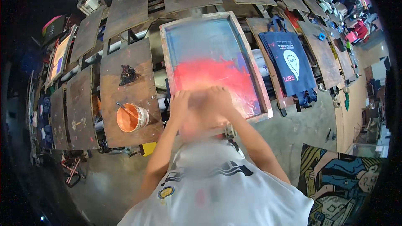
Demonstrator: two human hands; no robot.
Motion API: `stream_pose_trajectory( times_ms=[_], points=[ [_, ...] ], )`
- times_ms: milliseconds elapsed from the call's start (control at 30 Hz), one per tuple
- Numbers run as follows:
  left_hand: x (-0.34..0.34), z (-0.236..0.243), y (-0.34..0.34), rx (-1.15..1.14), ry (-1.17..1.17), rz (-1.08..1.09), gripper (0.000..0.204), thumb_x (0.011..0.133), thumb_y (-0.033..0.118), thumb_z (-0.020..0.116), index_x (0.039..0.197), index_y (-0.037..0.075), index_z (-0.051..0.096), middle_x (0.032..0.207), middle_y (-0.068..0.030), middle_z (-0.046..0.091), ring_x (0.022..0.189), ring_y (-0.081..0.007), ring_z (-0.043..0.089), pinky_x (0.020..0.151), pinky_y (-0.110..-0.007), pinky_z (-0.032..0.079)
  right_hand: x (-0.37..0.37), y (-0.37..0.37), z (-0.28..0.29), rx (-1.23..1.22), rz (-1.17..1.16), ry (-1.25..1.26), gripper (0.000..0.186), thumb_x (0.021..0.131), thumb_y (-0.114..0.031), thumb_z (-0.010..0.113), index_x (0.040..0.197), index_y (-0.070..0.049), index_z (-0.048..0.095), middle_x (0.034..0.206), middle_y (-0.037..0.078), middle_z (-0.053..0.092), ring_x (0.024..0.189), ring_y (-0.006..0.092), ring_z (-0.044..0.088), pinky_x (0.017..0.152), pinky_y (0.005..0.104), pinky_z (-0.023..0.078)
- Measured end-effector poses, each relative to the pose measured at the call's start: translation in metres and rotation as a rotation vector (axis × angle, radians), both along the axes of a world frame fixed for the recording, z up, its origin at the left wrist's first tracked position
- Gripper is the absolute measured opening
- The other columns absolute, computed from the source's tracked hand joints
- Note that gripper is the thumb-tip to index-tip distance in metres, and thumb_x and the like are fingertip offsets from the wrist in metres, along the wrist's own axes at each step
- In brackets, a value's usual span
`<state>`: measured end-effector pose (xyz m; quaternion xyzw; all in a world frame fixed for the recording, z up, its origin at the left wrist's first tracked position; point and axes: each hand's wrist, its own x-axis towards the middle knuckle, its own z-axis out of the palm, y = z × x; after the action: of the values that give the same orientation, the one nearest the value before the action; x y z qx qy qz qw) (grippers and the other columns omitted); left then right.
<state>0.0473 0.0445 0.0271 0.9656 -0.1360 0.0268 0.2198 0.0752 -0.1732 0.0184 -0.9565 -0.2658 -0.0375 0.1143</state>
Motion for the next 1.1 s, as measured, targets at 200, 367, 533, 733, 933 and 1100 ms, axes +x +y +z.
stream_pose_trajectory(
  times_ms=[200,367,533,733,933,1100],
  points=[
    [0.022,0.014,-0.006,-0.01,-0.036,0.081,0.056,0.068,0.012,0.079,0.119,0.011,0.057,0.113,-0.0067,0.059,0.113,-0.0289,0.051,0.095,-0.045,0.037,0.041,0.003,0.007,0.067,0.066,0.008,0.041,0.069,-0.024,0.076,0.103,-0.009,0.058,0.102,0.007,0.062,0.103,0.0238,0.058,0.084,0.0406,0.041],
    [-0.009,0.021,-0.013,0.051,-0.054,0.176,0.059,0.065,0.026,0.084,0.116,0.01,0.058,0.112,-0.0084,0.06,0.113,-0.0302,0.052,0.092,-0.045,0.038,0.016,0.002,0.015,0.041,0.103,-0.016,0.04,0.071,-0.022,0.073,0.106,-0.01,0.058,0.101,0.007,0.063,0.102,0.0237,0.059,0.084,0.0414,0.041],
    [-0.068,0.026,-0.018,0.098,0.076,0.056,0.06,0.065,0.027,0.084,0.115,0.008,0.057,0.11,-0.0104,0.059,0.111,-0.0311,0.052,0.091,-0.045,0.038,-0.046,-0.01,-0.002,0.03,0.131,0.154,0.041,0.072,-0.021,0.071,0.109,-0.007,0.058,0.102,0.008,0.063,0.1,0.0257,0.06,0.083,0.0437,0.044],
    [-0.069,0.001,-0.014,0.056,0.089,0.119,0.065,0.064,0.026,0.085,0.119,0.008,0.056,0.113,-0.0121,0.058,0.112,-0.0326,0.051,0.091,-0.045,0.038,-0.04,-0.001,-0.005,0.056,0.162,0.236,0.04,0.073,-0.023,0.074,0.106,-0.005,0.059,0.104,0.009,0.063,0.103,0.0255,0.058,0.086,0.0436,0.042],
    [-0.025,0.007,-0.008,0.055,-0.013,0.181,0.064,0.065,0.024,0.084,0.122,0.01,0.056,0.113,-0.0098,0.057,0.112,-0.0314,0.049,0.091,-0.045,0.037,0.007,0.009,0.016,0.009,0.156,0.084,0.041,0.073,-0.024,0.075,0.107,-0.007,0.059,0.106,0.008,0.061,0.104,0.0257,0.057,0.088,0.0433,0.042],
    [0.001,0.008,-0.004,0.134,-0.169,0.251,0.062,0.069,0.025,0.081,0.123,0.011,0.054,0.114,-0.0083,0.057,0.111,-0.0302,0.049,0.092,-0.045,0.037,0.036,0.018,0.014,0.054,0.181,-0.112,0.038,0.073,-0.026,0.075,0.104,-0.011,0.058,0.103,0.006,0.061,0.101,0.024,0.057,0.086,0.0412,0.041]
  ],
)
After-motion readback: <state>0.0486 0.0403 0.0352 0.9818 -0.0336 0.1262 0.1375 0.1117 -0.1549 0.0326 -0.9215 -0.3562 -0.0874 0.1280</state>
